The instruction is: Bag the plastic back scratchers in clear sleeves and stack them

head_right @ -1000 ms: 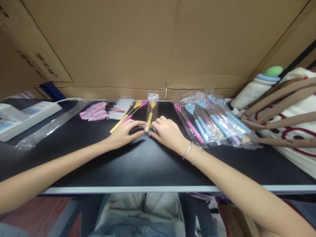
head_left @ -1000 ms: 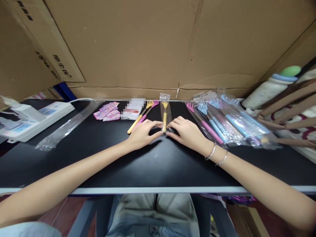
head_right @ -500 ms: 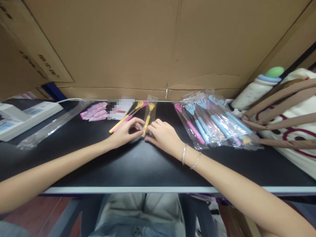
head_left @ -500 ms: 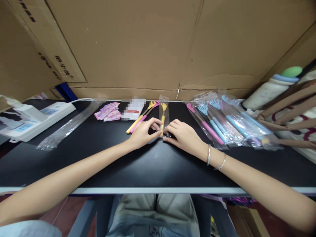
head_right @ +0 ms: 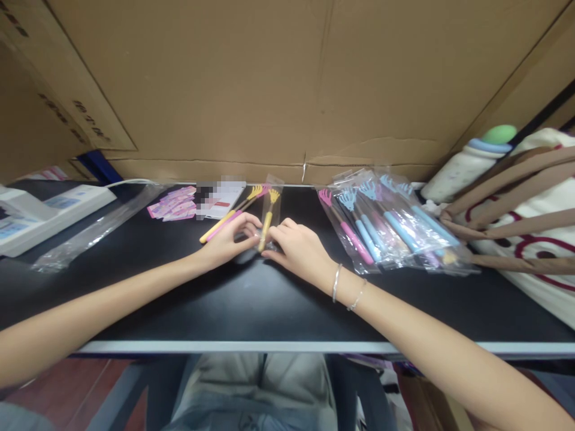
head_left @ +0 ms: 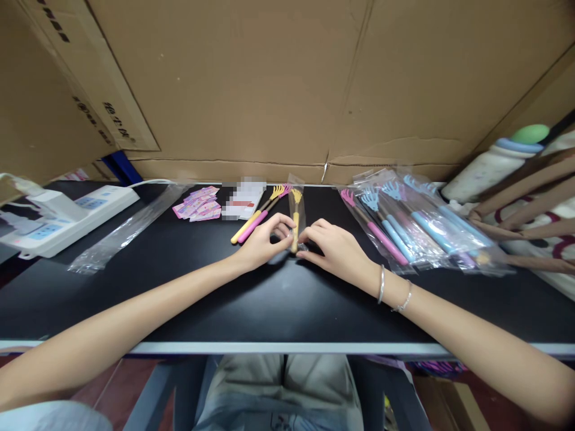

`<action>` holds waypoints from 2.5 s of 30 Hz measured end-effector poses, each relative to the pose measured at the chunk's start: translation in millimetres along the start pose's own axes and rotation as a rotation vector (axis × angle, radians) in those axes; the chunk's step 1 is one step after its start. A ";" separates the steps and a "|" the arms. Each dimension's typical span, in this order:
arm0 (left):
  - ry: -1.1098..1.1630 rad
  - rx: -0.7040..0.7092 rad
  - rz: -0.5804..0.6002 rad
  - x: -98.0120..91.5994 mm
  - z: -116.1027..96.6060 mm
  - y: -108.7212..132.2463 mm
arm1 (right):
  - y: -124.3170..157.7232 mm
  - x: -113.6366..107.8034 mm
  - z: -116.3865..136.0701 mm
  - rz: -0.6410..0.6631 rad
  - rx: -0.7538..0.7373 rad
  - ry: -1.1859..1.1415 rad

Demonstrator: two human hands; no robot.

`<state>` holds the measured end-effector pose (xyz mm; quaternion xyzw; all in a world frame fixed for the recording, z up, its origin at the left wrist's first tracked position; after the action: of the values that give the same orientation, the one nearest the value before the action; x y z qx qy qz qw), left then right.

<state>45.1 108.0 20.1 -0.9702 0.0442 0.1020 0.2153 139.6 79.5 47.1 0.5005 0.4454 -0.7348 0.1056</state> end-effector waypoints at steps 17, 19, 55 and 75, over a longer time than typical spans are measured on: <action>-0.061 0.177 -0.096 -7.1 -43.9 7.6 | 13.5 36.8 -9.2 0.260 0.705 -1.405; -0.117 0.241 -0.059 -3.2 -50.9 10.8 | 16.4 41.8 -11.2 0.278 0.820 -1.537; -0.080 -0.049 0.042 -2.6 -10.1 3.8 | 7.5 25.9 -30.8 -0.057 0.777 -1.373; 0.143 -0.155 -0.023 -2.4 5.1 0.3 | 8.2 37.2 -24.1 0.106 0.670 -1.232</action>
<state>41.8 109.9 15.9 -0.9892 0.0401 0.0333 0.1372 142.2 103.8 9.3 0.0195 0.0291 -0.9761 0.2143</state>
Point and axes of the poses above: each hand's wrist, its own y-axis away from the middle knuckle, its own x-axis out of the palm, z = x × y, the point moved 10 cm from there along -y, towards the middle knuckle, and after that the axes turned 13 degrees about -z, right-handed, at the moved point
